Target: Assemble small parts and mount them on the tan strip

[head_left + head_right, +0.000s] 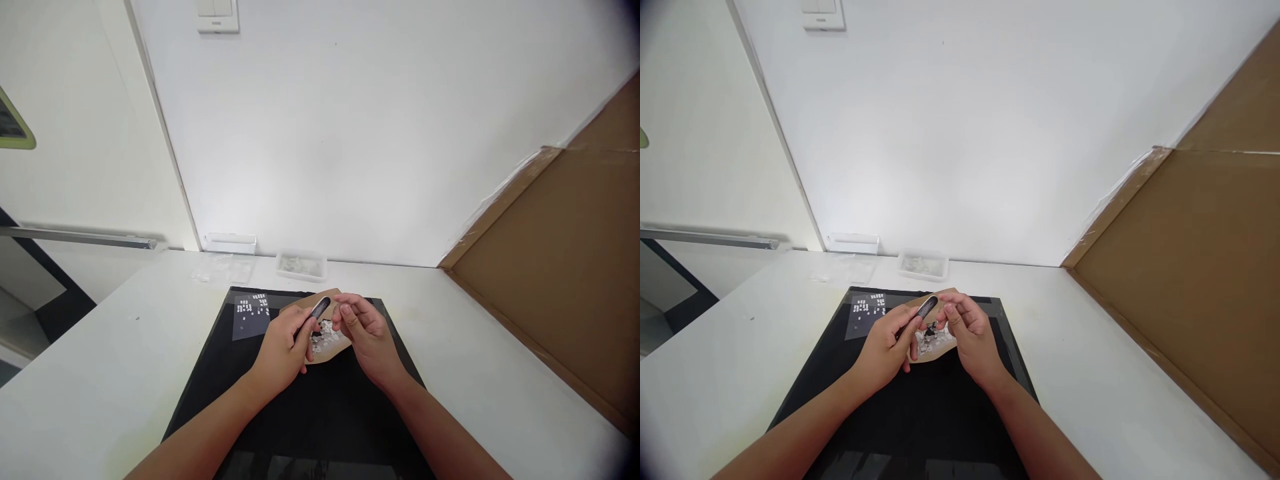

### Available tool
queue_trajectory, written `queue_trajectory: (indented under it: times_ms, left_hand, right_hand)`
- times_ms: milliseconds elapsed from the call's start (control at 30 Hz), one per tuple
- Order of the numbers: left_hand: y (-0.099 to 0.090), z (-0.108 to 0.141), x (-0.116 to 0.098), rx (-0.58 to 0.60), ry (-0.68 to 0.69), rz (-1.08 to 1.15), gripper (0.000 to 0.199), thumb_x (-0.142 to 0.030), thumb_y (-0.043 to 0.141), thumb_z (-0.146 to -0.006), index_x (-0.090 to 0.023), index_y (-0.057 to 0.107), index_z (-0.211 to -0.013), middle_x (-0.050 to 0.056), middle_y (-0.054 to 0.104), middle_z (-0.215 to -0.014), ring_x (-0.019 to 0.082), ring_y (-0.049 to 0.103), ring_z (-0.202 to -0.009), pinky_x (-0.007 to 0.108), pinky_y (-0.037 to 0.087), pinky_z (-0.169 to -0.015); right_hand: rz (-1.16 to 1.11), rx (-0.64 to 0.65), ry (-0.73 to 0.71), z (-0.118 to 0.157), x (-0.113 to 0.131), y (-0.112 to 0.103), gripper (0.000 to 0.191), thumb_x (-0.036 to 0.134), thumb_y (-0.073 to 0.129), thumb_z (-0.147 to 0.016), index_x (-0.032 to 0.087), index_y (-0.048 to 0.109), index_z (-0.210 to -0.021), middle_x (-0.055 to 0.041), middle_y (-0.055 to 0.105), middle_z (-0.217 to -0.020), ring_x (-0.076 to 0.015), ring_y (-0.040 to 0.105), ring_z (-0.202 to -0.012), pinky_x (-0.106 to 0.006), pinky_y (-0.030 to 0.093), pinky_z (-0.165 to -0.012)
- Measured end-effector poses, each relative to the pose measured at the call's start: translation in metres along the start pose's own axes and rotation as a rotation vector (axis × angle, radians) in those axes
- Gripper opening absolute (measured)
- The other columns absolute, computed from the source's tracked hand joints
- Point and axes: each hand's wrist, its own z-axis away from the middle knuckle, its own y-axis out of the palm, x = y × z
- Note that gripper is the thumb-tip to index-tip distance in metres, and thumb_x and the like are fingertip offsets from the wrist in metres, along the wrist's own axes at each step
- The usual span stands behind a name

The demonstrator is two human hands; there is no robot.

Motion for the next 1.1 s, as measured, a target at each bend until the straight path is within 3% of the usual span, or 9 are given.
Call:
queue_trajectory:
  times_ms: [267, 667, 900, 1100]
  left_hand:
    - [0.0, 0.0, 0.003, -0.007, -0.012, -0.05, 0.038, -0.046, 0.044, -0.105, -0.018, 0.069, -0.101, 0.003, 0.06, -0.096, 0.005, 0.059, -0.049, 0.015, 0.047, -0.035]
    - [0.0, -0.001, 0.001, 0.003, 0.016, -0.054, 0.035, -0.044, 0.044, -0.105, -0.02, 0.069, -0.107, 0.002, 0.058, -0.093, 0.007, 0.058, -0.052, 0.015, 0.048, -0.035]
    - [-0.001, 0.0, -0.001, 0.009, 0.057, -0.09, 0.033, -0.04, 0.043, -0.105, -0.022, 0.07, -0.113, 0.004, 0.06, -0.094, 0.011, 0.061, -0.065, 0.013, 0.046, -0.034]
    - [-0.004, 0.0, -0.002, -0.029, 0.1, -0.18, 0.031, -0.036, 0.042, -0.106, -0.021, 0.07, -0.108, 0.003, 0.058, -0.089, 0.01, 0.059, -0.062, 0.016, 0.047, -0.04]
  right_hand:
    - [0.064, 0.012, -0.078, 0.002, 0.006, 0.003, 0.023, 0.045, 0.066, -0.096, 0.024, 0.071, -0.103, -0.0019, 0.072, -0.08, -0.0133, 0.06, -0.064, -0.028, 0.054, -0.066]
    - [0.072, 0.043, -0.083, 0.005, 0.007, 0.0, 0.024, 0.042, 0.071, -0.092, 0.025, 0.071, -0.107, -0.0031, 0.077, -0.076, -0.017, 0.066, -0.063, -0.035, 0.058, -0.068]
    - [0.003, 0.031, -0.092, 0.003, 0.001, -0.002, 0.026, 0.035, 0.087, -0.075, 0.027, 0.076, -0.097, -0.0008, 0.074, -0.073, -0.0198, 0.071, -0.07, -0.031, 0.058, -0.062]
    - [0.136, 0.007, -0.108, 0.002, 0.0, -0.008, 0.028, 0.045, 0.079, -0.084, 0.027, 0.079, -0.105, -0.003, 0.072, -0.08, -0.0169, 0.063, -0.067, -0.031, 0.056, -0.062]
